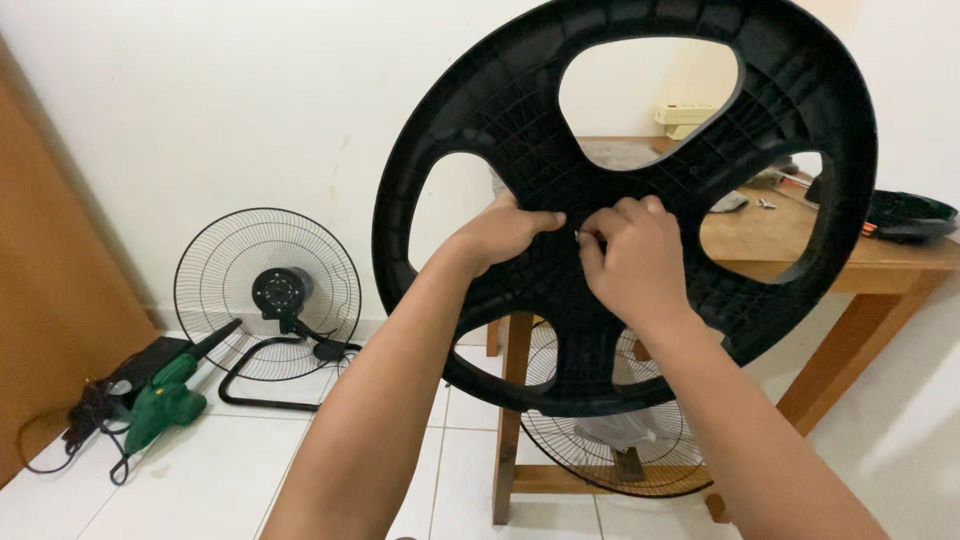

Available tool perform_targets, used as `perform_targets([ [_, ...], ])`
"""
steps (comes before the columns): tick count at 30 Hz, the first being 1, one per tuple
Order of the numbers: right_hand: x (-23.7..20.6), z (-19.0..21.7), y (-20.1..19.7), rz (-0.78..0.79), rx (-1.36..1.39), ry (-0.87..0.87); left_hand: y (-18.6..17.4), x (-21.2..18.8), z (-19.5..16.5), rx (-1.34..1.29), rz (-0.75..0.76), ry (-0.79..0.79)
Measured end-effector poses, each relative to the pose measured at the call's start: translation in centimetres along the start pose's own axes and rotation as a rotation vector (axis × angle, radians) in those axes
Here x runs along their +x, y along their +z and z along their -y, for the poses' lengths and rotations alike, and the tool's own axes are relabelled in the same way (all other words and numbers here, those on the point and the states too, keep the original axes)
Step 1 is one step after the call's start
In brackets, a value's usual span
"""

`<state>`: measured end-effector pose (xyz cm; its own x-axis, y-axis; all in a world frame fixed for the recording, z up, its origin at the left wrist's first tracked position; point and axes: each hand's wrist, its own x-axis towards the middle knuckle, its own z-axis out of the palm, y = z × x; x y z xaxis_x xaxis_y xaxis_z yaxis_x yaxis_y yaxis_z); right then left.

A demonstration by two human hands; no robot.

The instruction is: The person assembles a pedestal fan stand. They slide the metal pole into the black outer tube, brush the tube surface, insert the pole into the round fan base, tighten a fastener at the base hub, and thread small screws into the base by hand.

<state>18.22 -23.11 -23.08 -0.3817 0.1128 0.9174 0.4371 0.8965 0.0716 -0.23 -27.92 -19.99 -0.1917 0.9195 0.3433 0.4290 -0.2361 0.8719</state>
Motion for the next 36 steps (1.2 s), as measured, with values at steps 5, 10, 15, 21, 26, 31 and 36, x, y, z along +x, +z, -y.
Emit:
perform_targets([
  [5,-0.20,0.07,0.01,-0.033,-0.078,-0.107,0.17,0.07,0.04,-0.007,-0.008,0.010],
  [10,-0.05,-0.04,-0.15,-0.034,-0.116,-0.159,0.20,0.17,-0.22,0.024,-0.002,-0.051],
  [15,-0.06,0.02,-0.32,-0.010,-0.167,-0.227,0.31,0.11,-0.23,0.010,0.000,-0.076],
  [21,0.28,-0.32,-0.21,-0.033,-0.172,-0.275,0.31,0.11,-0.25,-0.026,-0.008,-0.022],
  [26,0.29,-0.61,0.04,-0.016,-0.163,-0.259,0.31,-0.10,-0.22,-0.002,-0.010,-0.021],
  [31,0.19,-0.78,0.14,-0.009,-0.118,-0.261,0.34,-0.12,-0.18,0.001,-0.012,0.008],
  [36,0.42,-0.86,0.57,-0.033,-0.154,-0.269,0.30,-0.15,-0.36,0.049,-0.028,-0.029],
])
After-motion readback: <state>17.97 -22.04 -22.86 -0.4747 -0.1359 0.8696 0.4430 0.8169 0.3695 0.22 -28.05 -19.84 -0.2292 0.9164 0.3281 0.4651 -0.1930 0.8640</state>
